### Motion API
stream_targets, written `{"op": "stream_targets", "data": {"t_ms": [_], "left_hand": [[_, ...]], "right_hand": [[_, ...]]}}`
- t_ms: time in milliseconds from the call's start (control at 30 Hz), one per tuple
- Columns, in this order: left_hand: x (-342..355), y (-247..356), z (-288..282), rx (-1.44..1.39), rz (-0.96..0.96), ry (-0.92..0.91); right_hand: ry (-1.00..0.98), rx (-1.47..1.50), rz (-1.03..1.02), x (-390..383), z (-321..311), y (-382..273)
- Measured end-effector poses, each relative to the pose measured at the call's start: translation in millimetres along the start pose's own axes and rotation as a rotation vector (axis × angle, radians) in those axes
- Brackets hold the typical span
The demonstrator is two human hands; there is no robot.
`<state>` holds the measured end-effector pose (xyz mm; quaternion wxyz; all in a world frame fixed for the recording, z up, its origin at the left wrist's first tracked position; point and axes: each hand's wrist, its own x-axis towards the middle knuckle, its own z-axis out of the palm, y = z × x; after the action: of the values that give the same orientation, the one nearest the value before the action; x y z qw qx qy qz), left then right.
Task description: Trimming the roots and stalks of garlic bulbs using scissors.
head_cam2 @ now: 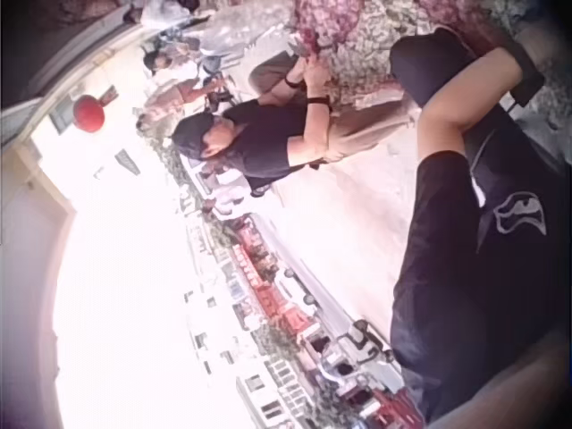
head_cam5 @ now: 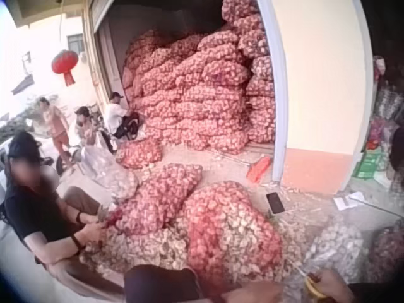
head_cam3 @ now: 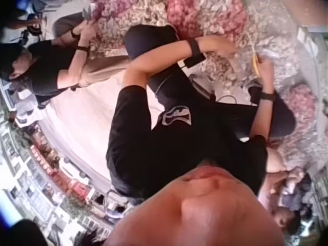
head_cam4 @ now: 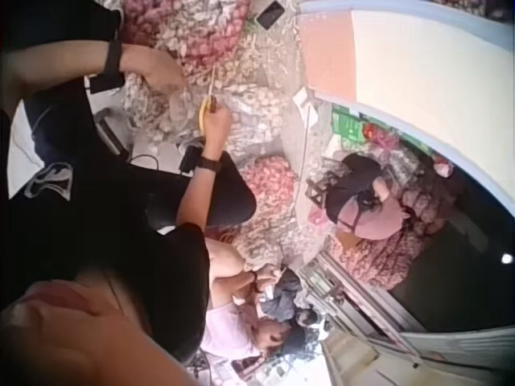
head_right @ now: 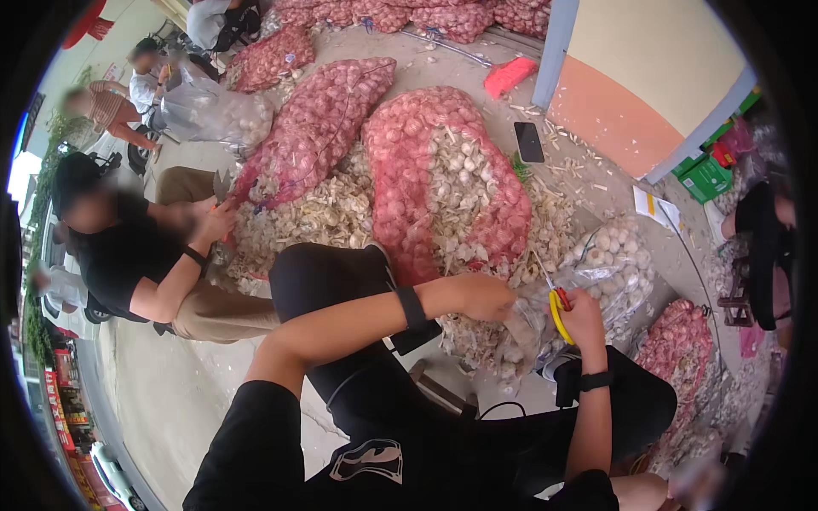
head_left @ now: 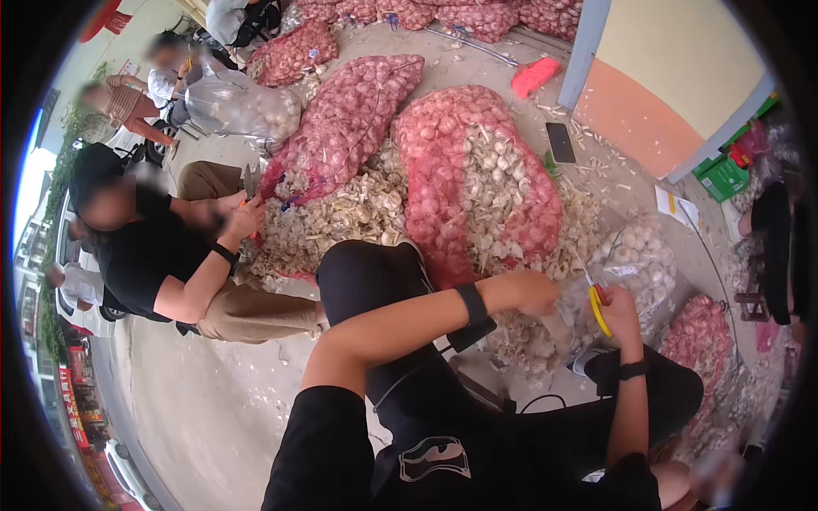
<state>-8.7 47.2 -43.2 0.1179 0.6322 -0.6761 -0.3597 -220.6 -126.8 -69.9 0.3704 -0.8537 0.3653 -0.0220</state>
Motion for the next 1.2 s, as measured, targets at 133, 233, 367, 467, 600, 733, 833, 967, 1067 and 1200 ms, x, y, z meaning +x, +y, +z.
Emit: {"op": "stream_targets", "data": {"t_ms": [133, 233, 367, 467, 600, 733, 833, 967, 1067, 1200], "left_hand": [[-19, 14, -1, 0.12, 0.015, -0.105], [-33, 29, -16, 0.117, 0.022, -0.108], [-51, 36, -30, 0.093, 0.006, -0.008], [-58, 36, -37, 0.189, -0.076, 0.057], [-70, 43, -73, 0.2, -0.111, 0.025], [-75, 42, -76, 0.223, -0.18, 0.059], [-73, 45, -84, 0.232, -0.221, 0.067], [-71, 46, -92, 0.229, -0.229, 0.073], [-72, 47, -97, 0.247, -0.257, 0.068], [-72, 45, -100, 0.336, -0.284, 0.036]], "right_hand": [[-0.065, -0.072, 0.07, 21, 16, -4], [-0.096, -0.076, 0.13, 45, 28, -21], [-0.284, -0.178, 0.001, 107, 59, -55], [-0.428, -0.245, 0.007, 166, 95, -90], [-0.186, -0.534, -0.155, 244, 132, -99], [-0.277, -0.831, -0.206, 293, 147, -162], [-0.119, -0.901, -0.282, 327, 160, -175], [-0.155, -1.02, -0.364, 351, 175, -201], [-0.134, -1.065, -0.392, 365, 193, -204], [-0.155, -1.108, -0.404, 373, 201, -200]]}}
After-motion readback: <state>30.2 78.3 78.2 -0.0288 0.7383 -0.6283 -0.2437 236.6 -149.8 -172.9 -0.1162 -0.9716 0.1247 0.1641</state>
